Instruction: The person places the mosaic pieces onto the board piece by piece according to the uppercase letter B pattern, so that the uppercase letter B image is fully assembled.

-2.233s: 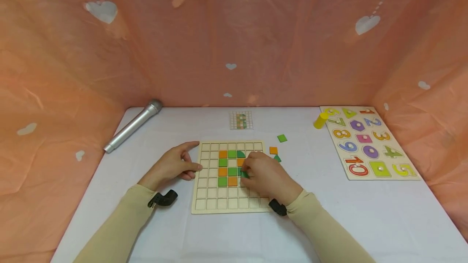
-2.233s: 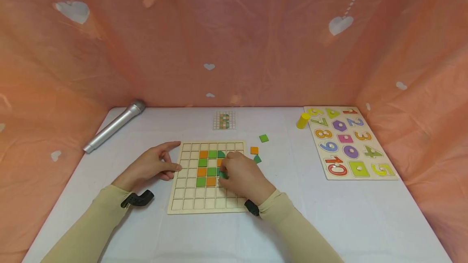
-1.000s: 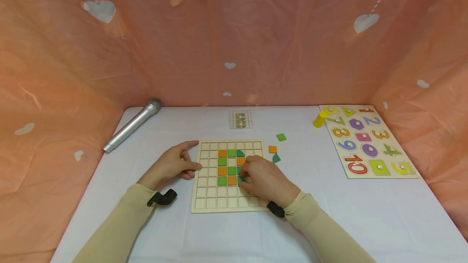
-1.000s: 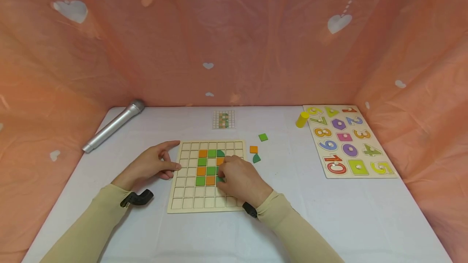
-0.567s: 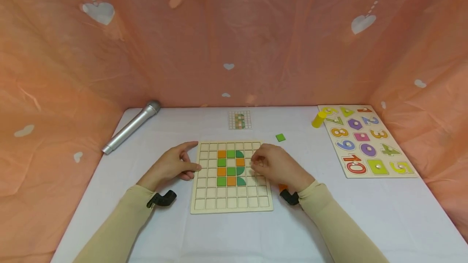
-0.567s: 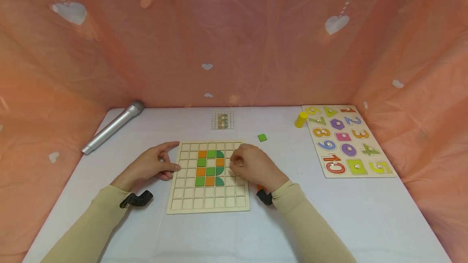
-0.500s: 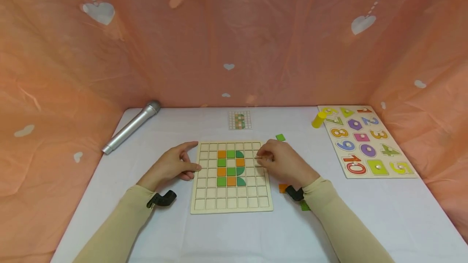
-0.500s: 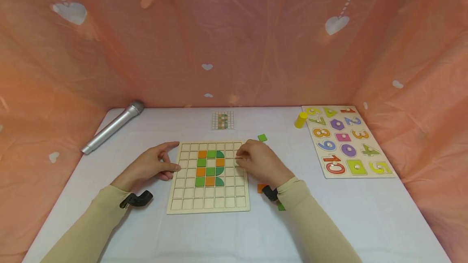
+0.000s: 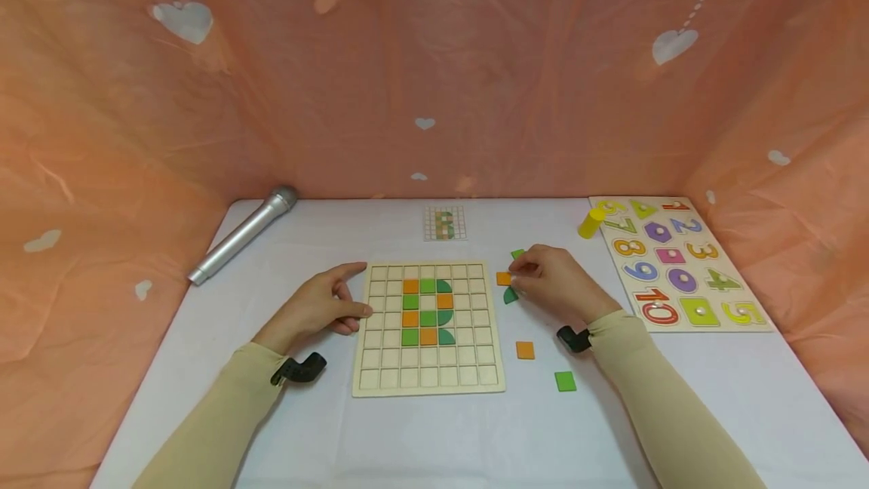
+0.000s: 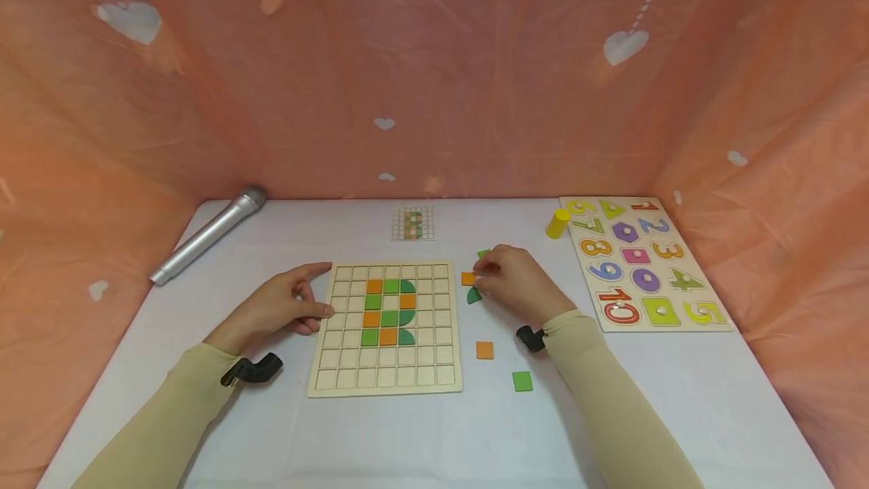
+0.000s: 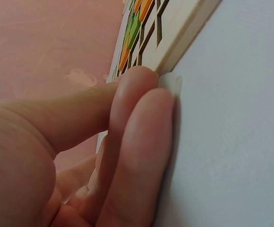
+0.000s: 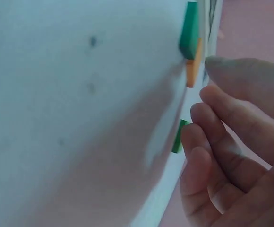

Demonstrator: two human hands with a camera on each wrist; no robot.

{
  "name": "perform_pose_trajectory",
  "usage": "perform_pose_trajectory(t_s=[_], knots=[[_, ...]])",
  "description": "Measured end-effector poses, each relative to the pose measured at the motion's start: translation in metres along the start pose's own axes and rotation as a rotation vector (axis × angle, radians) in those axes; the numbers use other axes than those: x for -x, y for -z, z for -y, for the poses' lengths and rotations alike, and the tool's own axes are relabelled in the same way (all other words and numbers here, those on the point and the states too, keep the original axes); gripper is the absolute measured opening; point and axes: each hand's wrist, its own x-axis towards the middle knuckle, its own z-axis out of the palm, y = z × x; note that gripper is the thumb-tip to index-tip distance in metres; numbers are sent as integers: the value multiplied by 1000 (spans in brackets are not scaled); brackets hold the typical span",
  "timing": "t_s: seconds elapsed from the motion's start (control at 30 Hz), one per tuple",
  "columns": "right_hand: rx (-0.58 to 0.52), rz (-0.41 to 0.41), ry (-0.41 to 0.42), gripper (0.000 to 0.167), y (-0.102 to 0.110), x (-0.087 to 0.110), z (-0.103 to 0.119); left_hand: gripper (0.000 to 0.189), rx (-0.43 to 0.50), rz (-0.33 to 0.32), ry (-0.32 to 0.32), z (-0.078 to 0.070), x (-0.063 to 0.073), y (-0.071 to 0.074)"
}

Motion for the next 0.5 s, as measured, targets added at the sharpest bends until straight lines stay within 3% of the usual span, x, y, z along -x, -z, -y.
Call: perform_pose_trajectory(t_s=[0.5], knots=[[43, 9, 11, 21, -8, -8, 4, 95, 46, 6, -4, 0, 1, 0]])
